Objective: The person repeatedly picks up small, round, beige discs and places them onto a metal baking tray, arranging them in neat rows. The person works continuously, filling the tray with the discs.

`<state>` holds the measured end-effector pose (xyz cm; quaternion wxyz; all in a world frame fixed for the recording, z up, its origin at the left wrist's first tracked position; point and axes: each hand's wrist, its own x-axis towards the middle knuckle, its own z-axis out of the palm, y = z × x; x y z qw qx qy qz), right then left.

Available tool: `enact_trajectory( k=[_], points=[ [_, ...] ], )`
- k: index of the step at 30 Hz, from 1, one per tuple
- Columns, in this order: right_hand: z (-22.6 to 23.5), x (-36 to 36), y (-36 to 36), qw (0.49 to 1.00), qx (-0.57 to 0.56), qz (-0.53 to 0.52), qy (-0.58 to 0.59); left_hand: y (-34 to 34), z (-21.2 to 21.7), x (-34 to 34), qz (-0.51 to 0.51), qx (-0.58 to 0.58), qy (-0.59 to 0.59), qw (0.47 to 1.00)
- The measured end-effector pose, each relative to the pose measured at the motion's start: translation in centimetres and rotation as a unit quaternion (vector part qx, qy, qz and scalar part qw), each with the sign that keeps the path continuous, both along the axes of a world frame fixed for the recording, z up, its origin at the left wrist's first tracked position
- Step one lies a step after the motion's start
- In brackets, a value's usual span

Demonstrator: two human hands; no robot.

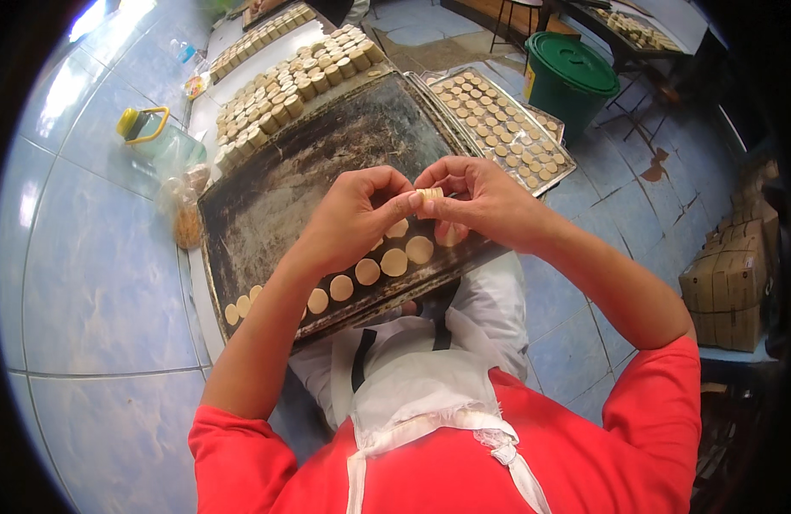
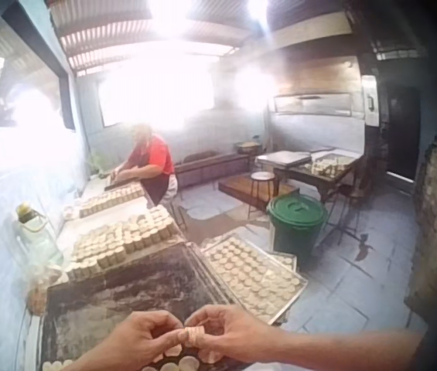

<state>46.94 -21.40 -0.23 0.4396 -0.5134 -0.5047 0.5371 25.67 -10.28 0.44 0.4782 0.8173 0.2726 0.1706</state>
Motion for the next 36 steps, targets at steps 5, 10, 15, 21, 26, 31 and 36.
enact_trajectory(
  k=[5, 10, 15, 21, 26, 31, 36],
  points=[
    [-0.2, 1.2, -0.5, 1.0, 0.005, -0.026, 0.001, 0.2, 0.8, 1.1, 0.012, -0.013, 0.085, 0.996],
    [-0.6, 2.1, -1.3, 0.999, 0.03, -0.045, -0.003, -0.3, 0.7, 2.4, -0.033, 0.026, 0.059, 0.997],
    [-0.2, 3.7, -1.5, 0.999, -0.013, -0.038, -0.004, 0.2, 0.7, 4.3, -0.042, -0.003, 0.06, 0.997],
    [-0.1, 4.6, -2.3, 0.997, 0.021, -0.075, -0.024, -0.5, 1.0, 5.7, -0.038, 0.045, 0.045, 0.997],
    [0.2, 5.5, -2.3, 0.997, -0.002, -0.078, -0.008, 0.1, 1.2, 7.2, -0.056, 0.022, 0.053, 0.997],
    [0.0, 6.2, -2.4, 0.993, 0.022, -0.112, -0.027, 0.5, 0.7, 7.3, 0.005, 0.109, 0.12, 0.987],
    [-0.3, 6.3, -1.2, 0.995, 0.013, -0.094, 0.008, 1.7, 0.3, 7.0, 0.008, 0.209, 0.082, 0.974]
  ],
)
